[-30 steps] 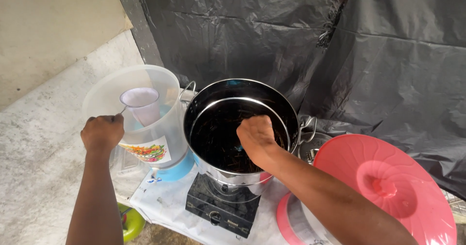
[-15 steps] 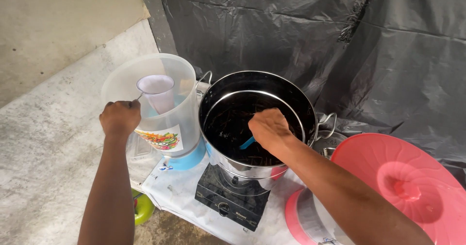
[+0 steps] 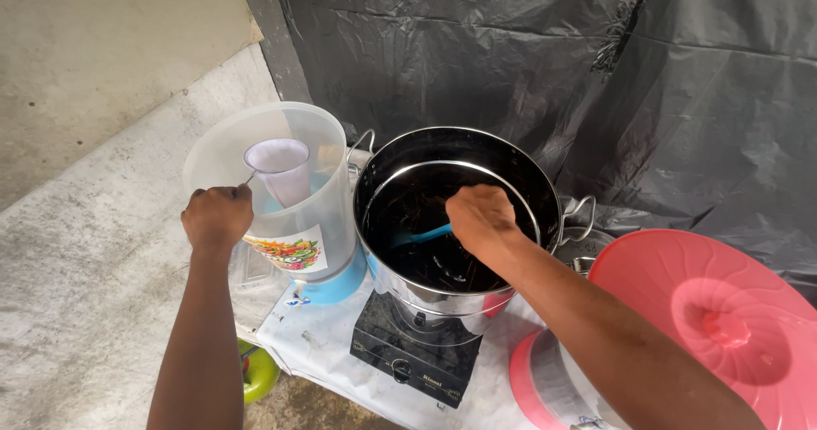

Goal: Filtering brewed tea by scooping it from a pot into a filter bag placed over a pitcher.

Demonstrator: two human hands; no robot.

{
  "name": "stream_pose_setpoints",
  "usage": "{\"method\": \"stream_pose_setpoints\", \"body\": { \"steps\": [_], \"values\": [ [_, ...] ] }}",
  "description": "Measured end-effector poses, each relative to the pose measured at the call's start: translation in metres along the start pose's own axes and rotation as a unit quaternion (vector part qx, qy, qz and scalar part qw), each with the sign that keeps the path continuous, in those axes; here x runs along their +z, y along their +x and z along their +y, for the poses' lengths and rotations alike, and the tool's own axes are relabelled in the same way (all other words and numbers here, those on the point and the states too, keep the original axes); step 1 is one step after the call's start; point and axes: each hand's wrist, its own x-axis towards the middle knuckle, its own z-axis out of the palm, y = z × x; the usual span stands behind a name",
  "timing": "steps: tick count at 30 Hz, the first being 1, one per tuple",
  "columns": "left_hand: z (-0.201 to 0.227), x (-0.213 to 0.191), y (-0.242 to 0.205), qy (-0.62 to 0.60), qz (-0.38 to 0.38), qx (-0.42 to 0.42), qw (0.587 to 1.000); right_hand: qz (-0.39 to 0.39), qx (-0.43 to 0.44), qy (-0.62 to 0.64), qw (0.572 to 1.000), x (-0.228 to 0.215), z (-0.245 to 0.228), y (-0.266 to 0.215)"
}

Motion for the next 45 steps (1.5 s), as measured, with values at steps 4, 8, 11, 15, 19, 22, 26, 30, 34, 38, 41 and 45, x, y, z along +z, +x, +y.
{"method": "stream_pose_setpoints", "body": {
  "steps": [4, 8, 11, 15, 19, 22, 26, 30, 34, 38, 41, 45],
  "values": [
    [-0.003, 0.006, -0.002, -0.011, 0.006, -0.001, 1.000, -0.127, 0.199, 0.036, 0.971, -0.068, -0.030, -0.002],
    [-0.004, 0.007, 0.001, -0.004, 0.005, 0.004, 1.000, -0.096, 0.163, -0.001, 0.982, -0.056, -0.022, -0.018],
    [-0.003, 0.004, 0.000, -0.004, 0.000, 0.010, 1.000, -0.091, 0.132, -0.038, 0.986, -0.018, -0.006, -0.005],
    [0.000, 0.002, -0.003, -0.013, -0.001, 0.004, 1.000, -0.105, 0.138, -0.048, 0.984, 0.008, 0.001, 0.010],
    [0.001, 0.002, -0.005, -0.002, 0.012, 0.010, 1.000, -0.141, 0.145, -0.063, 0.977, 0.010, 0.006, 0.012],
    [0.004, -0.003, -0.007, -0.002, 0.010, 0.008, 1.000, -0.157, 0.125, -0.091, 0.976, 0.012, 0.010, 0.013],
    [0.002, -0.005, -0.007, 0.001, -0.004, 0.009, 1.000, -0.167, 0.113, -0.093, 0.975, 0.001, 0.007, 0.008],
    [0.001, -0.003, -0.005, 0.004, 0.000, 0.008, 1.000, -0.201, 0.112, -0.095, 0.968, -0.003, -0.007, -0.003],
    [0.003, -0.005, -0.006, 0.004, -0.005, 0.006, 1.000, -0.206, 0.101, -0.097, 0.968, -0.014, -0.015, -0.015],
    [0.001, -0.003, -0.004, 0.001, -0.010, 0.003, 1.000, -0.221, 0.069, -0.100, 0.968, -0.030, -0.021, -0.022],
    [0.006, -0.010, -0.010, 0.001, -0.011, 0.004, 1.000, -0.186, 0.025, -0.035, 0.982, -0.005, -0.003, -0.018],
    [0.005, -0.008, -0.011, 0.001, -0.008, 0.008, 1.000, -0.172, -0.003, -0.025, 0.985, -0.001, 0.001, -0.013]
  ]
}}
